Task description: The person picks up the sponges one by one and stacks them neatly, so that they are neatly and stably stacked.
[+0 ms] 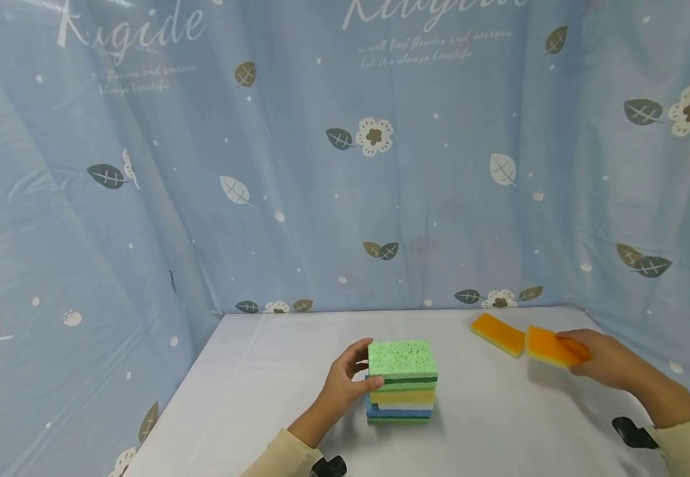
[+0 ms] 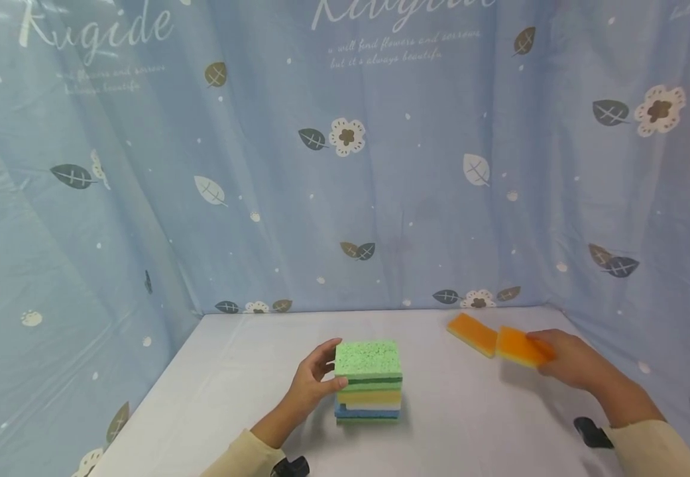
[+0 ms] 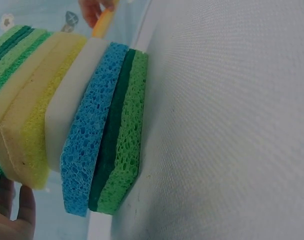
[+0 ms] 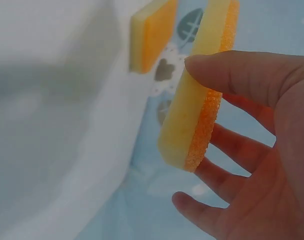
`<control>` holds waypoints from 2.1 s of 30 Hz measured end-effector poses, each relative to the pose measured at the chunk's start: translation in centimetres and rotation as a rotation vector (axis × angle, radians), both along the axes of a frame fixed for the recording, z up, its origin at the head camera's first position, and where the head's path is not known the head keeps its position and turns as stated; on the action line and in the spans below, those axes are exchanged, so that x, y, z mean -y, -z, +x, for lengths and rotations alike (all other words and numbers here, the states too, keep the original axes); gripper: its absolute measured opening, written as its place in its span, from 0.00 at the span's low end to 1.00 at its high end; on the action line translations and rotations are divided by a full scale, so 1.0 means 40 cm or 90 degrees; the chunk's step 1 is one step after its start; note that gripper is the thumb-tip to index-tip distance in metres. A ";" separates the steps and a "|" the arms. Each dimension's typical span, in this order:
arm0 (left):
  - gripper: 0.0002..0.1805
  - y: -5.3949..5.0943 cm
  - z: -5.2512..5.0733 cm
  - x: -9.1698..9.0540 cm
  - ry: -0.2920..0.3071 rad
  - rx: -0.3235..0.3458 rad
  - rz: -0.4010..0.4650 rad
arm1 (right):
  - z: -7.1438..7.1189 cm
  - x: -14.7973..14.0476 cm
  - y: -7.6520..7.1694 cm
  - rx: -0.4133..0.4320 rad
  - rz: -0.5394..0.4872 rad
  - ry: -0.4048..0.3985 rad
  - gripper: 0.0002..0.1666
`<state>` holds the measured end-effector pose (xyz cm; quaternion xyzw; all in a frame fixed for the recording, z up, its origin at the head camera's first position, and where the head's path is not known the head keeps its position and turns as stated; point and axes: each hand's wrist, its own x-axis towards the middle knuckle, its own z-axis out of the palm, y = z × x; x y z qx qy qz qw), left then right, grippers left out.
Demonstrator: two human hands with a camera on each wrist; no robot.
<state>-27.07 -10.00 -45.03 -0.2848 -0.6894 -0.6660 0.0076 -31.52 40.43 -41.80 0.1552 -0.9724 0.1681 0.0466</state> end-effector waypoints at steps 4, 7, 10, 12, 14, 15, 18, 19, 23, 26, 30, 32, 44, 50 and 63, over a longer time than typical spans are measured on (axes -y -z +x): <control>0.39 0.000 -0.001 0.001 -0.003 -0.016 -0.006 | 0.008 0.026 -0.021 -0.014 0.016 -0.007 0.35; 0.39 0.001 -0.002 0.001 -0.007 -0.023 -0.011 | 0.013 0.044 -0.035 -0.019 0.026 -0.012 0.35; 0.39 0.002 -0.003 0.001 -0.011 -0.028 -0.012 | 0.017 0.061 -0.049 -0.023 0.025 -0.027 0.35; 0.39 0.001 -0.001 0.001 -0.011 -0.023 -0.012 | 0.020 0.071 -0.058 -0.026 0.024 -0.034 0.35; 0.39 -0.001 -0.001 0.001 -0.012 -0.024 -0.013 | 0.023 0.082 -0.067 -0.032 0.022 -0.040 0.35; 0.39 -0.002 -0.001 0.001 -0.011 -0.025 -0.013 | 0.025 0.088 -0.070 -0.035 0.022 -0.040 0.35; 0.39 -0.003 0.000 0.001 -0.011 -0.024 -0.013 | 0.031 0.106 -0.078 -0.043 0.016 -0.047 0.34; 0.39 -0.002 0.000 0.001 -0.011 -0.026 -0.013 | 0.032 0.113 -0.079 -0.046 0.014 -0.050 0.34; 0.39 0.001 0.001 0.002 -0.005 -0.025 -0.010 | 0.040 0.137 -0.087 -0.061 0.016 -0.068 0.34; 0.39 0.003 -0.001 0.001 -0.004 -0.028 -0.008 | 0.046 0.155 -0.096 -0.081 0.024 -0.081 0.34; 0.39 0.003 0.000 0.001 -0.008 -0.026 -0.006 | 0.050 0.179 -0.110 -0.090 0.020 -0.084 0.34; 0.39 0.002 0.001 0.000 -0.012 -0.023 -0.006 | 0.053 0.190 -0.116 -0.089 0.016 -0.083 0.34; 0.39 0.002 -0.003 -0.001 -0.025 -0.018 -0.010 | 0.044 0.234 -0.115 -0.096 0.004 -0.118 0.36; 0.39 0.003 -0.003 -0.001 -0.022 -0.020 -0.010 | 0.033 0.255 -0.108 -0.106 -0.015 -0.136 0.34; 0.39 0.001 -0.004 0.000 -0.012 -0.044 -0.009 | 0.037 0.302 -0.126 -0.111 -0.019 -0.147 0.34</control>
